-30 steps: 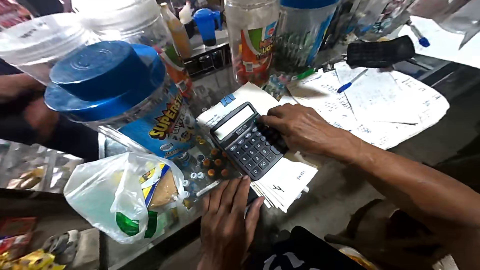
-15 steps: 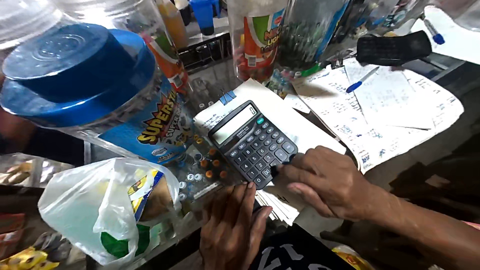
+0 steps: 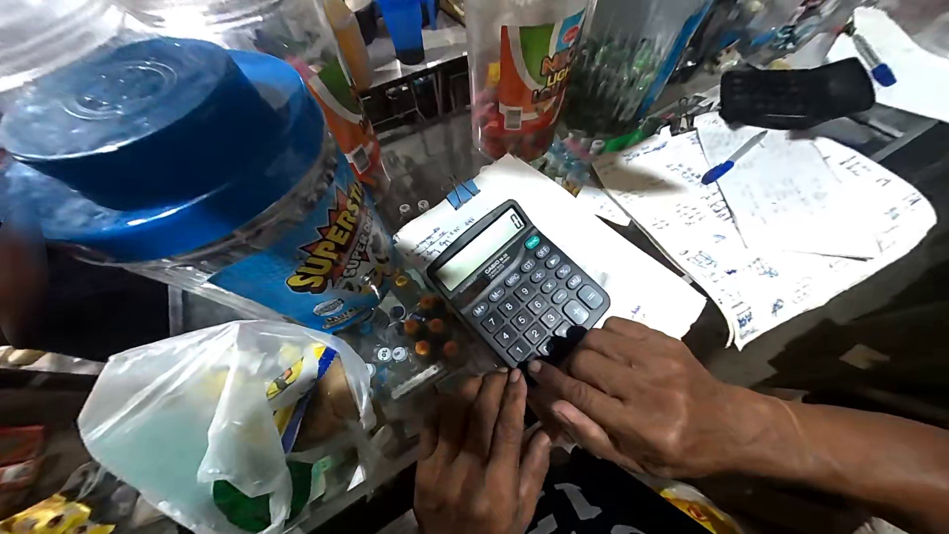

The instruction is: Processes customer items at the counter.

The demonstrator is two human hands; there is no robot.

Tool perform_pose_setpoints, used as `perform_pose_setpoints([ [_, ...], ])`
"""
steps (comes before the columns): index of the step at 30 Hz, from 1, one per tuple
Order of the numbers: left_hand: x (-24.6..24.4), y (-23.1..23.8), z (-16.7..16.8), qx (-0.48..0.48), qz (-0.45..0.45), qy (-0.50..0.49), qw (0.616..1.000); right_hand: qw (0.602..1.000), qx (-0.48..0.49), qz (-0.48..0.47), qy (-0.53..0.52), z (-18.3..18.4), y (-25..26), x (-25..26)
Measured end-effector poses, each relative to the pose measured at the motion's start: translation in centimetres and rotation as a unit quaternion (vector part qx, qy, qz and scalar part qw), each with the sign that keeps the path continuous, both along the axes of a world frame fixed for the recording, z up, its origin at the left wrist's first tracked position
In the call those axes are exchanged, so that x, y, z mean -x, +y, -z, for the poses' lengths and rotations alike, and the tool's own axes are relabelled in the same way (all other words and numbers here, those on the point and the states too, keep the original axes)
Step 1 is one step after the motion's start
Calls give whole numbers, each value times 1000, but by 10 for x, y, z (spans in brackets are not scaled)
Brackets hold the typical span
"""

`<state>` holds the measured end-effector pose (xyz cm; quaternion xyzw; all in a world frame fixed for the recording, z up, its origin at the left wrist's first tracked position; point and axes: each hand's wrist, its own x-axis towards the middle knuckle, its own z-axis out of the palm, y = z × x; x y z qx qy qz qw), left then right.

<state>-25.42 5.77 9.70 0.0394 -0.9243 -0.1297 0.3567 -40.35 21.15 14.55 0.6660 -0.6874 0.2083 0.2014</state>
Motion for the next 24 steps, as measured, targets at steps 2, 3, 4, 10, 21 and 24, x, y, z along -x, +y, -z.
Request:
perform_pose_setpoints([
  [2, 1, 0, 0, 1, -2, 4, 1000, 1000, -5, 5, 8, -4, -6, 1],
  [3, 1, 0, 1, 0, -2, 7, 1000, 1000, -13, 11, 15, -8, -10, 3],
  [4, 1, 0, 1, -2, -2, 13, 1000, 999, -18, 16, 22, -11, -15, 5],
  [10, 1, 1, 0, -1, -3, 15, 1000, 997, -48, 18, 56, -16, -40, 16],
  [21, 0, 1, -1, -2, -3, 0, 1000, 1000, -10, -10, -12, -18, -14, 8],
  [24, 0, 2, -2, -7, 0, -17, 1000, 999, 5, -19, -45, -7, 15, 0],
])
